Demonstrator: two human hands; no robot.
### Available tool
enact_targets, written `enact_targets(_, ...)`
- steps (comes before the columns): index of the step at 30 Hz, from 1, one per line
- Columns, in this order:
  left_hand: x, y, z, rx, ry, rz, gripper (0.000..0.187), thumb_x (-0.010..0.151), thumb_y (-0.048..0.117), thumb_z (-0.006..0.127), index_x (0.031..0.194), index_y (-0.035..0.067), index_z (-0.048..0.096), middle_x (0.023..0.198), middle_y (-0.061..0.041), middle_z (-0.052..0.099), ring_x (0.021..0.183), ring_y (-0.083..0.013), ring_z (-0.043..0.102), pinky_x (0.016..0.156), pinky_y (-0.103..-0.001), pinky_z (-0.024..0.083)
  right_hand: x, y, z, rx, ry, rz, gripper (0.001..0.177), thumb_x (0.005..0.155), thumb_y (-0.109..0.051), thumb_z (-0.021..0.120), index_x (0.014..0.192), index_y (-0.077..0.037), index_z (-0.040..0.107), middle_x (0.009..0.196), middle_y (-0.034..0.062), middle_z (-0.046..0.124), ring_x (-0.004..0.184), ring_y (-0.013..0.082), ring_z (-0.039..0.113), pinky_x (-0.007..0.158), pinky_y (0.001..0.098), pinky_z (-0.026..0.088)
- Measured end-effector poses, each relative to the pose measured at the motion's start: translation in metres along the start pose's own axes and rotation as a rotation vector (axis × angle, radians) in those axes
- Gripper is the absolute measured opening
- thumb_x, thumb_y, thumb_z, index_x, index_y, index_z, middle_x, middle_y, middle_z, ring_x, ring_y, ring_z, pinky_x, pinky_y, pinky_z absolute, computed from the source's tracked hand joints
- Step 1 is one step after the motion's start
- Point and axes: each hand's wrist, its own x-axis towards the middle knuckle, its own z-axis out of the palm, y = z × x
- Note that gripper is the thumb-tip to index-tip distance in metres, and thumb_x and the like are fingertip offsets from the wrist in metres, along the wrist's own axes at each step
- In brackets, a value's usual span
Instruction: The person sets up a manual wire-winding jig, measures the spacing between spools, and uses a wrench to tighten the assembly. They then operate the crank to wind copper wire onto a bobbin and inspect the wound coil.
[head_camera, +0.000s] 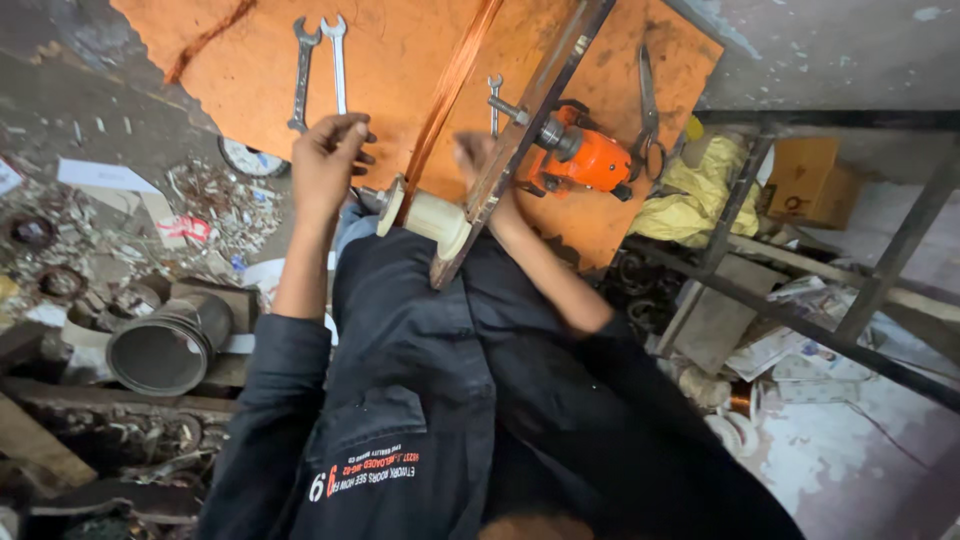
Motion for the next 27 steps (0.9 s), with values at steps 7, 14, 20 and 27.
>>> enact_targets(7, -0.018, 0.009, -0.017, -0.035, 0.110, -0.020, 0.025, 0.102, 0.021, 0.066, 0.116, 0.001, 0.072, 0.095, -0.006, 0.076, 0.072, -0.0125, 0.072, 0.059, -0.024, 0.055, 0.100, -0.012, 0.046, -0.531, 0.498, -0.074, 0.031, 0.086, -0.014, 0.078, 0.112, -0.003, 0.067, 0.113, 0.0176, 0.062, 0.107, 0.0345, 0.058, 0.092, 0.0447, 0.047)
enact_targets(14, -0.034, 0.026, -0.035, -0.057, 0.207, -0.066, 0.024, 0.102, 0.019, 0.067, 0.118, 0.002, 0.072, 0.094, -0.006, 0.075, 0.071, -0.0118, 0.070, 0.062, -0.024, 0.054, 0.104, 0.008, 0.035, -0.399, 0.417, -0.089, 0.015, 0.087, -0.014, 0.077, 0.098, -0.005, 0.073, 0.110, 0.0148, 0.064, 0.104, 0.0299, 0.060, 0.088, 0.0406, 0.051)
enact_targets(20, -0.065, 0.093, -0.021, 0.086, 0.311, 0.193, 0.019, 0.103, 0.014, 0.072, 0.117, 0.001, 0.074, 0.097, -0.007, 0.075, 0.085, -0.0091, 0.070, 0.073, -0.023, 0.057, -0.018, -0.031, -0.029, -0.054, -0.070, 0.146, 0.009, 0.098, -0.005, 0.065, 0.094, 0.002, 0.070, 0.082, 0.0082, 0.071, 0.075, 0.0169, 0.068, 0.068, 0.0335, 0.054)
enact_targets(27, -0.120, 0.167, 0.048, 0.487, -0.173, 0.684, 0.016, 0.093, 0.018, 0.078, 0.106, 0.009, 0.078, 0.101, -0.007, 0.076, 0.091, -0.0241, 0.073, 0.079, -0.034, 0.057, -0.101, -0.162, -0.100, -0.147, 0.111, -0.036, 0.015, 0.093, 0.006, 0.073, 0.107, 0.001, 0.073, 0.101, 0.0120, 0.072, 0.088, 0.0176, 0.070, 0.075, 0.0292, 0.057)
